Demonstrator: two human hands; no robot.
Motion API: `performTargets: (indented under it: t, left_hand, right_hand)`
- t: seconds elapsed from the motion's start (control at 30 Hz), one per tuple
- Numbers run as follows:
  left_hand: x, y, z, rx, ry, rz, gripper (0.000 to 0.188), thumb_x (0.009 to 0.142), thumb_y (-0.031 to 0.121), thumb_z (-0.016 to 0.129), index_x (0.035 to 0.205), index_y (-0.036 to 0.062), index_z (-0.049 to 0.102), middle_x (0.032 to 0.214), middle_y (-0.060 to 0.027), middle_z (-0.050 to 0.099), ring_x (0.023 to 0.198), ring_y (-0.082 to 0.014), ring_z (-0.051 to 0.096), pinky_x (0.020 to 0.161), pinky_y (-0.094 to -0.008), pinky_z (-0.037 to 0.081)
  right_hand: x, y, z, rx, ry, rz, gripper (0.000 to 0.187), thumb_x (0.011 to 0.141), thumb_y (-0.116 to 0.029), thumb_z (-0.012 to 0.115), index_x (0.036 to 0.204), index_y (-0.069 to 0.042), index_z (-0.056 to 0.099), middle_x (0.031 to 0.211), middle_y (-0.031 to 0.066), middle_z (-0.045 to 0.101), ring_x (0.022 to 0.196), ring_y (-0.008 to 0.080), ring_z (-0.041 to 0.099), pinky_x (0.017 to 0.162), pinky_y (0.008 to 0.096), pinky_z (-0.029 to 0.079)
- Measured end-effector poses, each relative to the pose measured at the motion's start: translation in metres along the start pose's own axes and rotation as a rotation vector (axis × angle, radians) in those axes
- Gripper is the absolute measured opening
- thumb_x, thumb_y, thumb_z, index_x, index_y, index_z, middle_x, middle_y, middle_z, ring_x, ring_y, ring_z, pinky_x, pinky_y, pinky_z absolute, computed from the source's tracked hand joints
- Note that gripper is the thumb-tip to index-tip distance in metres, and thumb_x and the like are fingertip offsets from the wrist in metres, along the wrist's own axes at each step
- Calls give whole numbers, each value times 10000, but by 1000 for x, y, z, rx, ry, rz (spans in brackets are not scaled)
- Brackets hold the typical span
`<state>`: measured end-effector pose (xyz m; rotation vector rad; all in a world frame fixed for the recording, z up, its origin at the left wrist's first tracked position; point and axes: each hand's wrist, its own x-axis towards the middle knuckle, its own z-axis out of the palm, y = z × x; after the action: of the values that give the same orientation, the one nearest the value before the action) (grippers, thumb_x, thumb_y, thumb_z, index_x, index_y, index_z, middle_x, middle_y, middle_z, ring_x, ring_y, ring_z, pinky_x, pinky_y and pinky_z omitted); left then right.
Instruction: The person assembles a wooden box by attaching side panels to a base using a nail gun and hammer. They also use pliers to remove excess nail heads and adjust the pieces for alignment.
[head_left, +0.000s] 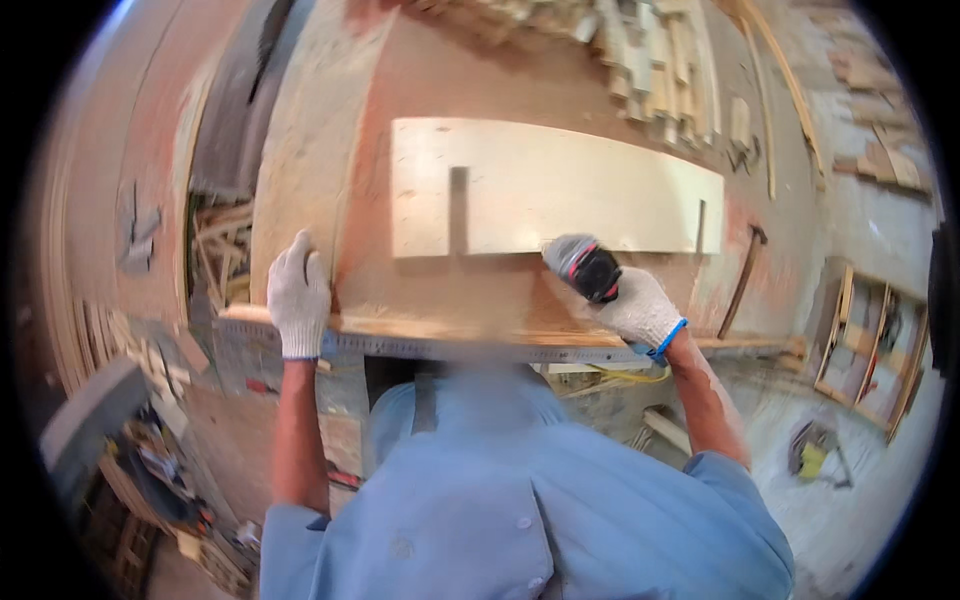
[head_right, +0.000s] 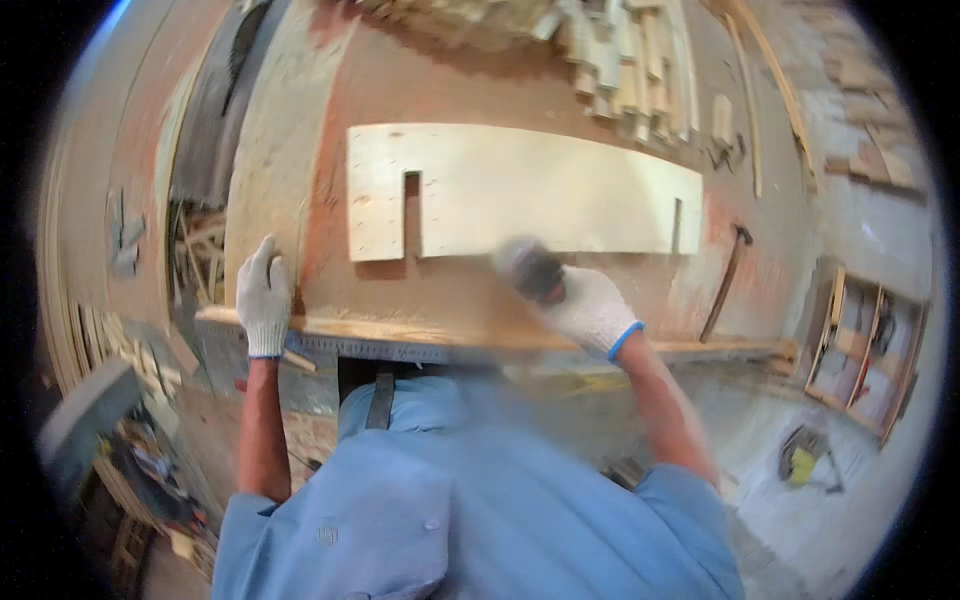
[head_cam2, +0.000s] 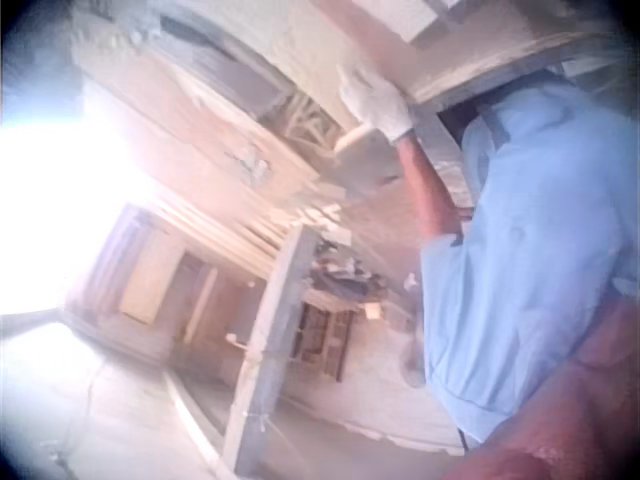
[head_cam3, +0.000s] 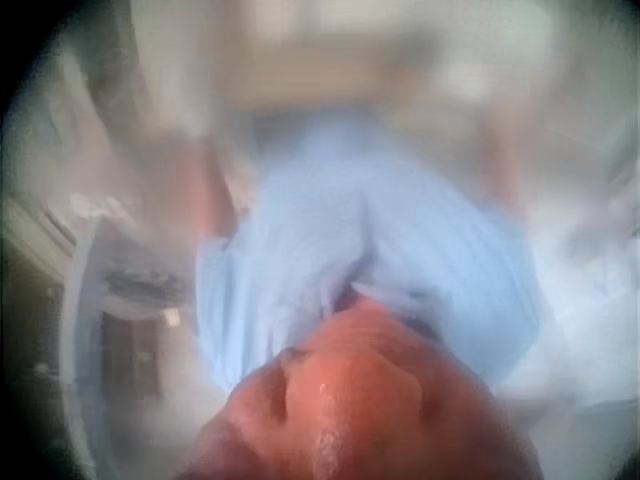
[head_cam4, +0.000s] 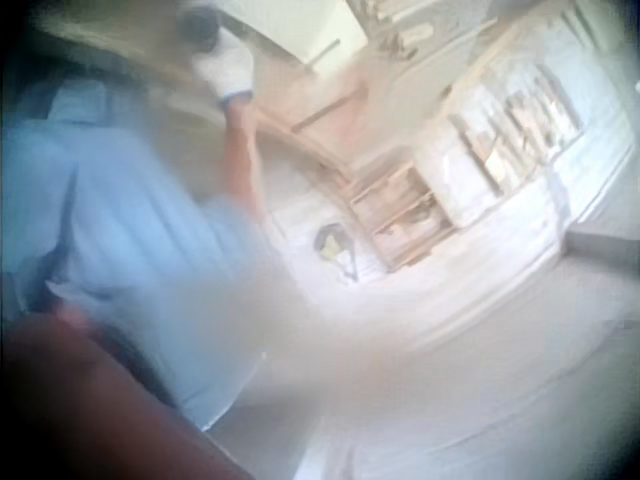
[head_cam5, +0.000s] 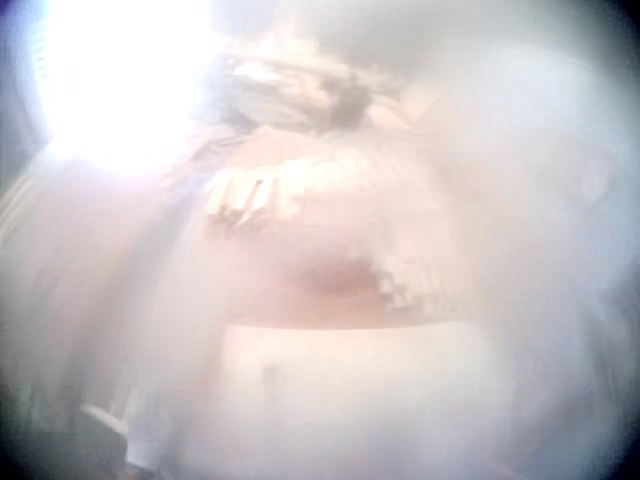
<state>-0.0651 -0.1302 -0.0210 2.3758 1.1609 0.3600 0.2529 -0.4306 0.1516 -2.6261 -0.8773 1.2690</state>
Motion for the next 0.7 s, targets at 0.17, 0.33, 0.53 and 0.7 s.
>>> performTargets:
  t: [0.17, 0.33, 0.53, 0.7]
  left_hand:
    - [15, 91, 30, -67, -23, 112, 629, 995, 234, 682, 1569, 76, 477, 1516, -214, 571, 1414, -398, 526, 1174, -485, 427]
    - [11, 148, 76, 143, -201, 53, 786, 969, 344, 710, 1633, 87, 376, 1666, -366, 282, 1524, -496, 366, 1228, -501, 372]
    - [11, 163, 81, 217, -213, -28, 850, 951, 357, 731, 1652, 80, 339, 1686, -365, 236, 1538, -496, 344, 1237, -495, 361]
    - [10, 163, 83, 310, -217, -12, 898, 938, 373, 741, 1652, 34, 314, 1668, -414, 207, 1551, -528, 290, 1266, -501, 306]
  right_hand:
    - [-38, 88, 15, -296, 70, 147, 281, 836, -251, 737, 1062, -87, 703, 977, 214, 755, 979, 438, 717, 834, 530, 564]
    - [-60, 210, 62, -320, 324, 234, 358, 835, -231, 726, 1159, -99, 647, 971, 215, 739, 964, 440, 717, 830, 535, 577]
    - [-67, 218, 42, -57, 109, 214, 514, 825, -366, 754, 1226, -61, 651, 1085, 250, 741, 1092, 441, 691, 961, 547, 541]
    - [3, 310, -13, -3, 560, 346, 511, 970, -479, 566, 1269, -87, 704, 1233, 259, 709, 1140, 436, 673, 991, 509, 527]
